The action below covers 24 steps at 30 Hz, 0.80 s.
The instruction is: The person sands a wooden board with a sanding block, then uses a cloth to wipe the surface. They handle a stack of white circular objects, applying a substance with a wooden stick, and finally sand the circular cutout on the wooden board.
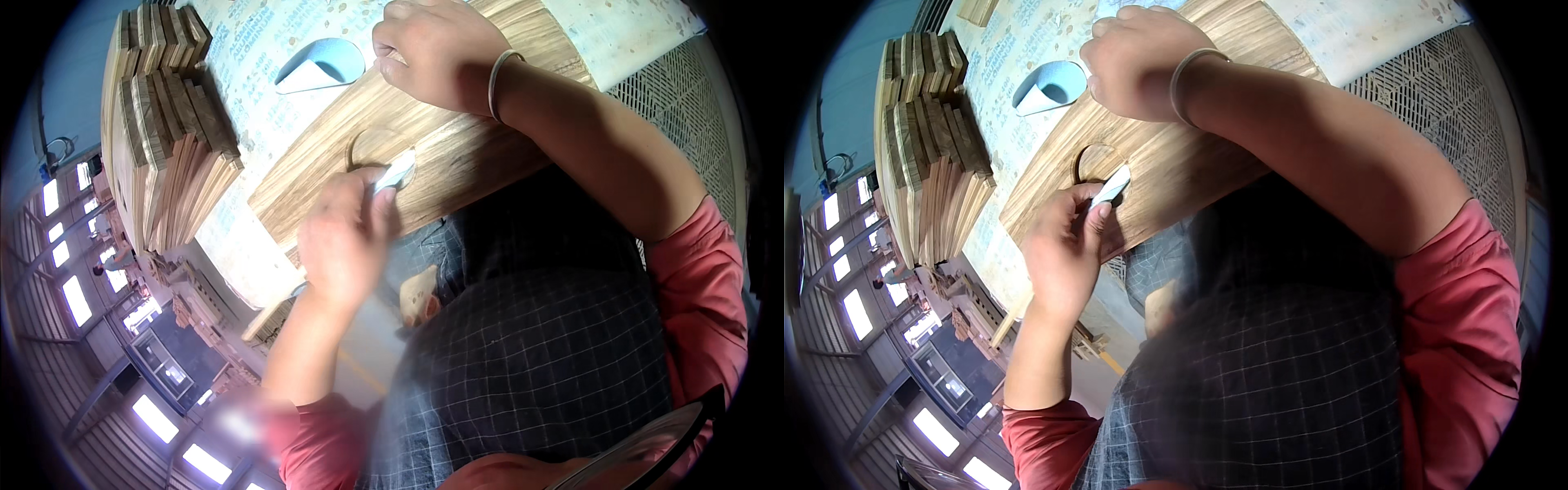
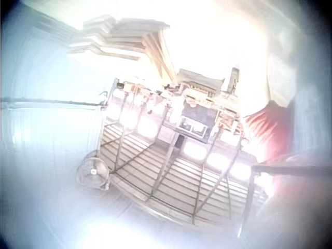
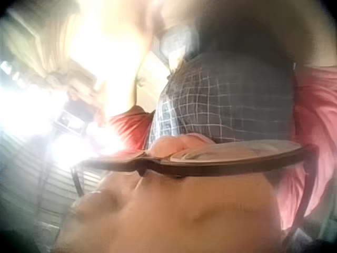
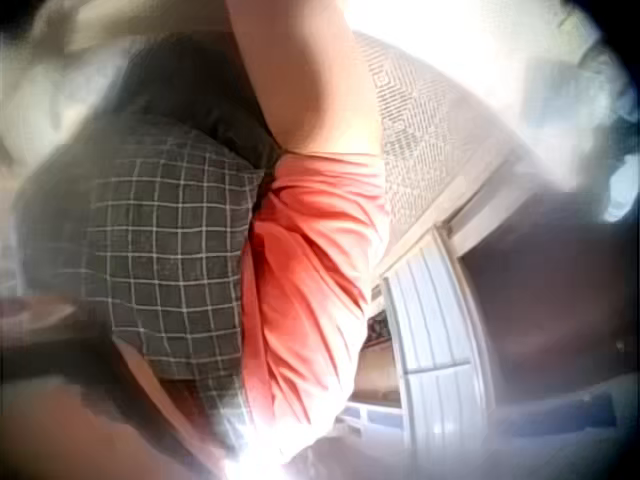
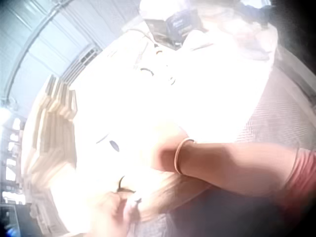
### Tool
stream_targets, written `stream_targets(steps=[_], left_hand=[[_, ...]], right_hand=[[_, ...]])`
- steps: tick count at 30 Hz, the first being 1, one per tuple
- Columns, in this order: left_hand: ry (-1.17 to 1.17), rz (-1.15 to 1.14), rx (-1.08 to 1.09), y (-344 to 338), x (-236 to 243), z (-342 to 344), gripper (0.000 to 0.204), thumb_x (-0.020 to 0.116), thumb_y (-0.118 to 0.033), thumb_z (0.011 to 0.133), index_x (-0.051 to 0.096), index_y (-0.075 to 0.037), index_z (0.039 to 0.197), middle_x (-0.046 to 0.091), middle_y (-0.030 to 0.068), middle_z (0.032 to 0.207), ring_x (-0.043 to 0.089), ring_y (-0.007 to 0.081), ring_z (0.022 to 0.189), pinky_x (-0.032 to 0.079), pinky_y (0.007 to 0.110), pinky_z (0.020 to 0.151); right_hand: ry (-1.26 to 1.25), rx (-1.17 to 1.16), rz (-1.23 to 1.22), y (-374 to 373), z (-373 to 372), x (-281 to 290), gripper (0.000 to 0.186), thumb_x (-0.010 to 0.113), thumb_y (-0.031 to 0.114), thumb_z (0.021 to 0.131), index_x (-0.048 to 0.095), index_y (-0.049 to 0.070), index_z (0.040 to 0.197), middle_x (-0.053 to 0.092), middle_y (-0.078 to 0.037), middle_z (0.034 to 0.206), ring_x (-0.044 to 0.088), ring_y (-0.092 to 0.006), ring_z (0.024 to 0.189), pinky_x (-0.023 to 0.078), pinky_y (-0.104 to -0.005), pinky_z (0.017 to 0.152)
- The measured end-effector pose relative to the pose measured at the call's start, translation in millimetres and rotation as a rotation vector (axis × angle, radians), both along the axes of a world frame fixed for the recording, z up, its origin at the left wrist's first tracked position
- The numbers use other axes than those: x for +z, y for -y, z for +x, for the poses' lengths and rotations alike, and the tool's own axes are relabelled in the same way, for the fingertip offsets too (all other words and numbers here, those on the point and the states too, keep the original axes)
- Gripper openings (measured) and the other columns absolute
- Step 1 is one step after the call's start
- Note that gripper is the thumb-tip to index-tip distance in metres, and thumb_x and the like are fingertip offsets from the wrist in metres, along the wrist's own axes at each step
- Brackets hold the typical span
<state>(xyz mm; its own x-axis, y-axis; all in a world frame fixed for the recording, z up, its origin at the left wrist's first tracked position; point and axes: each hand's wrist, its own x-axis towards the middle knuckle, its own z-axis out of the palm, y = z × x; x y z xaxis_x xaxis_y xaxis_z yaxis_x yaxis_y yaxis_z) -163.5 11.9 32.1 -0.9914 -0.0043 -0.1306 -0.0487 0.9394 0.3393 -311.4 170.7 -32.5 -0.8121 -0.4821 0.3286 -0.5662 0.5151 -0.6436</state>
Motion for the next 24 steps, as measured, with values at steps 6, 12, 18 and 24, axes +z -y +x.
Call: stream_targets(steps=[6, 12, 18, 24], left_hand=[[0.113, -0.248, -0.099, -6.4, 8.7, -15.1, 0.018, 0.064, -0.017, 0.085, 0.06, -0.004, 0.096, 0.064, 0.0172, 0.076, 0.063, 0.0355, 0.065, 0.05, 0.045, 0.06], [0.13, -0.209, -0.312, 2.9, 9.8, -17.8, 0.017, 0.059, -0.015, 0.087, 0.061, -0.006, 0.102, 0.065, 0.0142, 0.074, 0.062, 0.0315, 0.058, 0.05, 0.043, 0.055], [0.049, -0.266, -0.706, 45.5, 30.0, -34.3, 0.018, 0.067, -0.014, 0.081, 0.062, -0.007, 0.097, 0.066, 0.0113, 0.082, 0.063, 0.0306, 0.064, 0.05, 0.039, 0.057], [0.222, -0.102, -0.318, 15.8, 10.9, -27.1, 0.012, 0.06, -0.018, 0.089, 0.063, -0.008, 0.094, 0.066, 0.0108, 0.077, 0.064, 0.028, 0.064, 0.051, 0.039, 0.059]], right_hand=[[0.023, 0.045, 0.179, -6.1, -0.8, 12.1, 0.023, 0.053, 0.024, 0.084, 0.067, 0.006, 0.089, 0.064, -0.015, 0.097, 0.058, -0.0308, 0.099, 0.044, -0.0406, 0.091], [-0.02, -0.004, 0.191, 3.3, -4.4, -0.7, 0.024, 0.052, 0.023, 0.085, 0.067, 0.006, 0.09, 0.065, -0.016, 0.097, 0.059, -0.0329, 0.096, 0.045, -0.0432, 0.089], [0.027, 0.062, 0.195, -4.2, -4.7, 9.4, 0.023, 0.052, 0.023, 0.085, 0.066, 0.005, 0.089, 0.064, -0.016, 0.095, 0.059, -0.0315, 0.095, 0.045, -0.0415, 0.087], [0.042, -0.01, 0.319, 3.4, 2.1, 13.8, 0.026, 0.051, 0.025, 0.092, 0.067, 0.007, 0.102, 0.064, -0.009, 0.109, 0.059, -0.0249, 0.104, 0.045, -0.0378, 0.091]])
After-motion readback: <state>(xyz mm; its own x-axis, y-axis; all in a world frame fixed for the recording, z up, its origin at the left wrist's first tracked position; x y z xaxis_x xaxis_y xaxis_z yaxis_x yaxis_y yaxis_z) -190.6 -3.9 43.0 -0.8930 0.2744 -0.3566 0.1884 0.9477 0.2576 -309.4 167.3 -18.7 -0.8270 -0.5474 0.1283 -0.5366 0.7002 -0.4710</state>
